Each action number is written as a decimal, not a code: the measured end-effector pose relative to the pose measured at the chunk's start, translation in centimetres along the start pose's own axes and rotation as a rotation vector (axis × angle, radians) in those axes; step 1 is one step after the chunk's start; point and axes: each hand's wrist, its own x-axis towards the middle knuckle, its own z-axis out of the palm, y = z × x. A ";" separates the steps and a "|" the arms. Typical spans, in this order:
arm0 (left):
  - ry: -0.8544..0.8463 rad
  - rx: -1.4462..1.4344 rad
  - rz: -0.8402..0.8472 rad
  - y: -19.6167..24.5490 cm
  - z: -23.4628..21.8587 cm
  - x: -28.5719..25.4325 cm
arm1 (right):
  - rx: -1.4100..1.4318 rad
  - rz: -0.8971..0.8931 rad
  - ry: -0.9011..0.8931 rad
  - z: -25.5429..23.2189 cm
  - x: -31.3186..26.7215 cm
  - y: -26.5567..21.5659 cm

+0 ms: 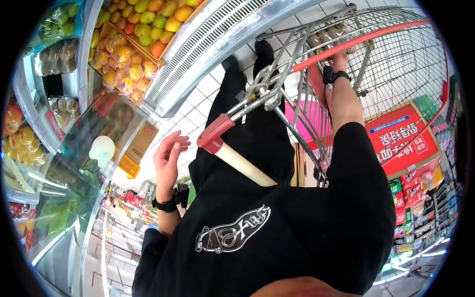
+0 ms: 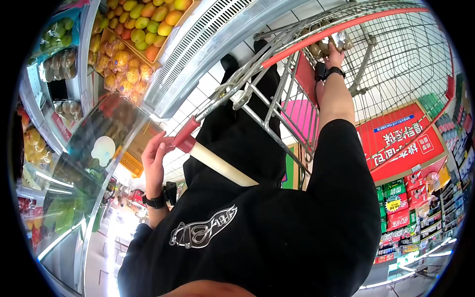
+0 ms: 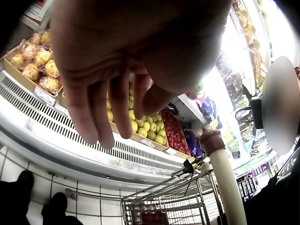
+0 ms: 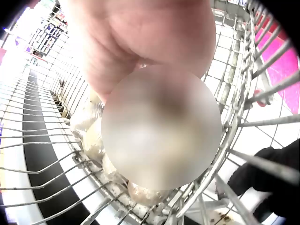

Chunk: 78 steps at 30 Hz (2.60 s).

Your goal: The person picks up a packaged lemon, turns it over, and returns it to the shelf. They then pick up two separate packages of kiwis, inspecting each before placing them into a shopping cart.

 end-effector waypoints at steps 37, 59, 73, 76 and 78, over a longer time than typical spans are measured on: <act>0.205 -0.558 0.697 4.5 -29.4 13.1 | -0.124 -0.662 -1.002 31.4 -65.8 -11.8; 0.205 -0.350 0.652 9.4 -31.4 38.5 | -0.152 -0.548 -0.516 23.3 -62.7 -7.7; -0.020 -0.872 0.516 12.0 -32.7 26.2 | -0.204 -0.598 -0.577 26.6 -63.0 -8.3; -0.081 -0.897 0.463 10.4 -32.1 20.6 | -0.304 -0.674 -0.635 28.9 -64.8 -9.1; -0.060 -0.905 0.418 8.4 -31.9 17.8 | -0.403 -0.765 -0.670 30.5 -66.4 -9.6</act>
